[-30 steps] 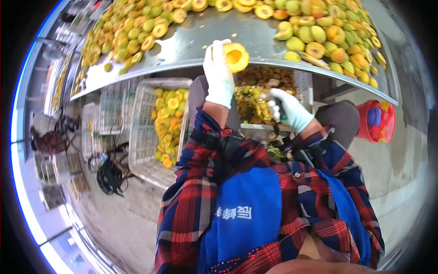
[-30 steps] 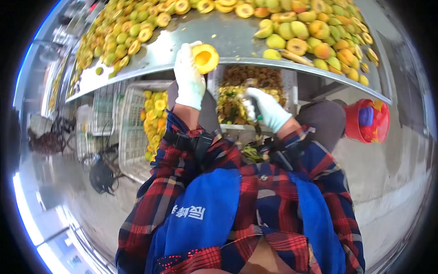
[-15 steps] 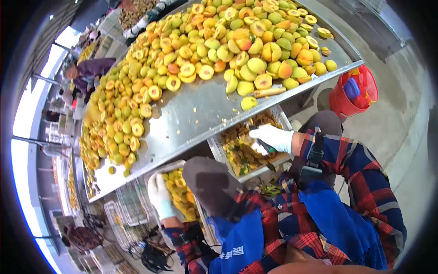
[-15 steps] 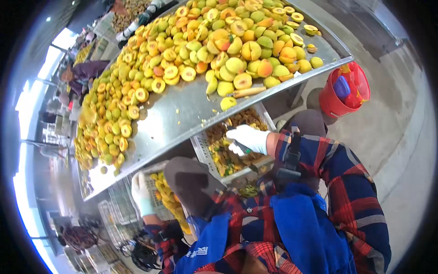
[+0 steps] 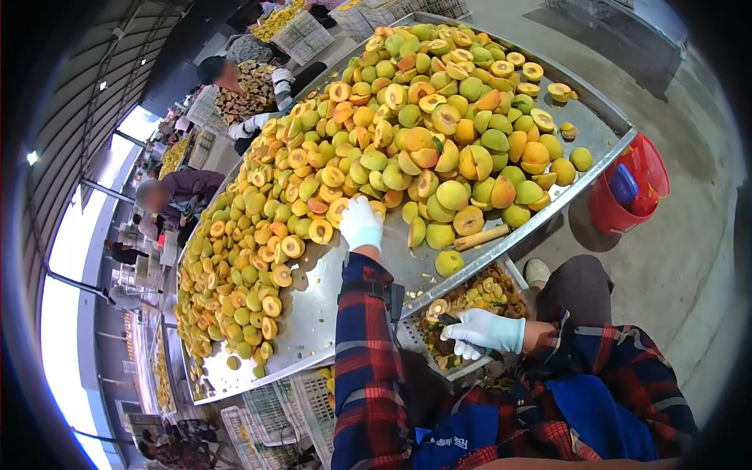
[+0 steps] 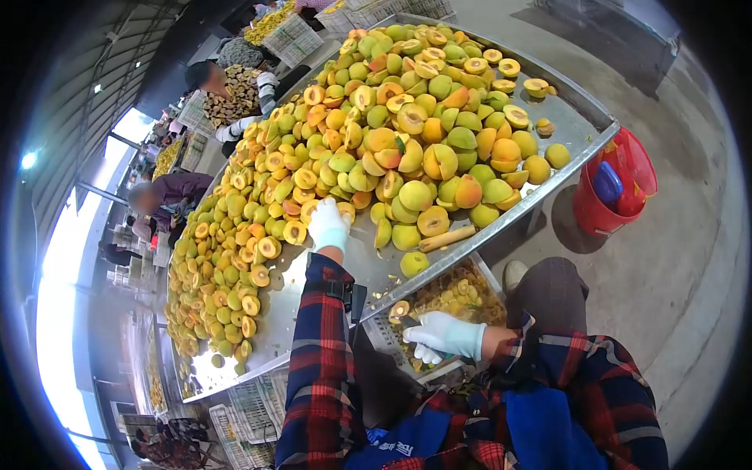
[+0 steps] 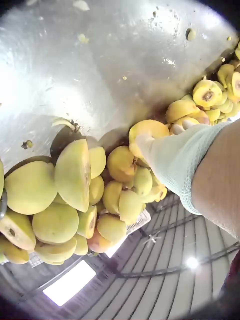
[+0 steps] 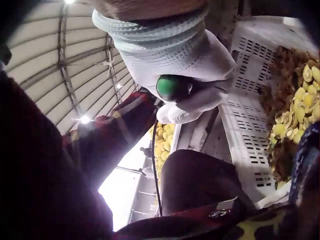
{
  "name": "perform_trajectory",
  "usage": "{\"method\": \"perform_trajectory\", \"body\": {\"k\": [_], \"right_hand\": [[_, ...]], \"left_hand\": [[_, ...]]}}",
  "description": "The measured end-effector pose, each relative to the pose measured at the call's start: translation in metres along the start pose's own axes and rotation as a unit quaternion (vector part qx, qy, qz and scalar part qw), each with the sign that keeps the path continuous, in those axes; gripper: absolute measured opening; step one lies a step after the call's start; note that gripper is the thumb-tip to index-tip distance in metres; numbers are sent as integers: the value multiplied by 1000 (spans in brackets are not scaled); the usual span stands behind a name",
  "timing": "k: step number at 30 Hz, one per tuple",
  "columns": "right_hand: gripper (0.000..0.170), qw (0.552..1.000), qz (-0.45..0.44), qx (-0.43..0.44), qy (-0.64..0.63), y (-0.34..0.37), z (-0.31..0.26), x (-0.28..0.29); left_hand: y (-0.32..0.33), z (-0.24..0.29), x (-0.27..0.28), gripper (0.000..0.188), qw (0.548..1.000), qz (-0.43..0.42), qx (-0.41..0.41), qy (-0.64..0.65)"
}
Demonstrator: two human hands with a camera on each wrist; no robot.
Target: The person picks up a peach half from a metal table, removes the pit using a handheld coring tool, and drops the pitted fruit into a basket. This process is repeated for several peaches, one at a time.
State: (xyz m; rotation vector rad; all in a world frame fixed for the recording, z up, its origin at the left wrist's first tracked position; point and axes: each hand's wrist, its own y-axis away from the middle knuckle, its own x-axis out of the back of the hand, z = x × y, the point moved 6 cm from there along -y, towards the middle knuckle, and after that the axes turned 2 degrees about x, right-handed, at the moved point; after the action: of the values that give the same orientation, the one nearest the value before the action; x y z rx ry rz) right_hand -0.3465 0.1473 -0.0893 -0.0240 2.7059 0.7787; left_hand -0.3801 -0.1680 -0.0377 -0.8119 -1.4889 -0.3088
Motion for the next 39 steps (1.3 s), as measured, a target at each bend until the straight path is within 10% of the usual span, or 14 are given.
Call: {"method": "perform_trajectory", "body": {"k": [5,7,8,9,11,15,17,23,27,32,37,39], "right_hand": [[38,963,39,17,266,12,-20,-5],[34,854,70,91,508,19,-31,-9],[32,864,51,64,496,23,-32,-6],[33,858,62,65,506,17,-26,-3],[39,852,144,204,461,28,-40,-1],[40,799,201,362,436,23,-50,-4],[37,956,62,239,161,37,-64,-17],[29,973,-132,165,-90,22,-44,-40],[38,982,-35,134,128,35,-39,-53],[40,992,-15,115,51,26,-26,-44],[41,986,-4,138,94,26,-28,-46],[41,989,-15,124,84,30,-28,-45]], "left_hand": [[21,-4,4,45,990,-11,31,134],[34,-14,-15,46,956,-45,96,274],[42,-20,-27,41,905,35,64,419],[55,-21,-32,33,749,-31,188,635],[80,-27,-12,31,601,-128,275,739],[141,-33,23,30,452,-143,280,835],[170,-25,34,34,461,-126,265,838],[207,5,54,46,395,-37,238,886],[215,6,59,48,500,-12,262,825],[223,20,68,49,409,-12,300,862],[225,19,77,55,554,50,291,778],[223,14,70,55,526,42,289,799]]}}
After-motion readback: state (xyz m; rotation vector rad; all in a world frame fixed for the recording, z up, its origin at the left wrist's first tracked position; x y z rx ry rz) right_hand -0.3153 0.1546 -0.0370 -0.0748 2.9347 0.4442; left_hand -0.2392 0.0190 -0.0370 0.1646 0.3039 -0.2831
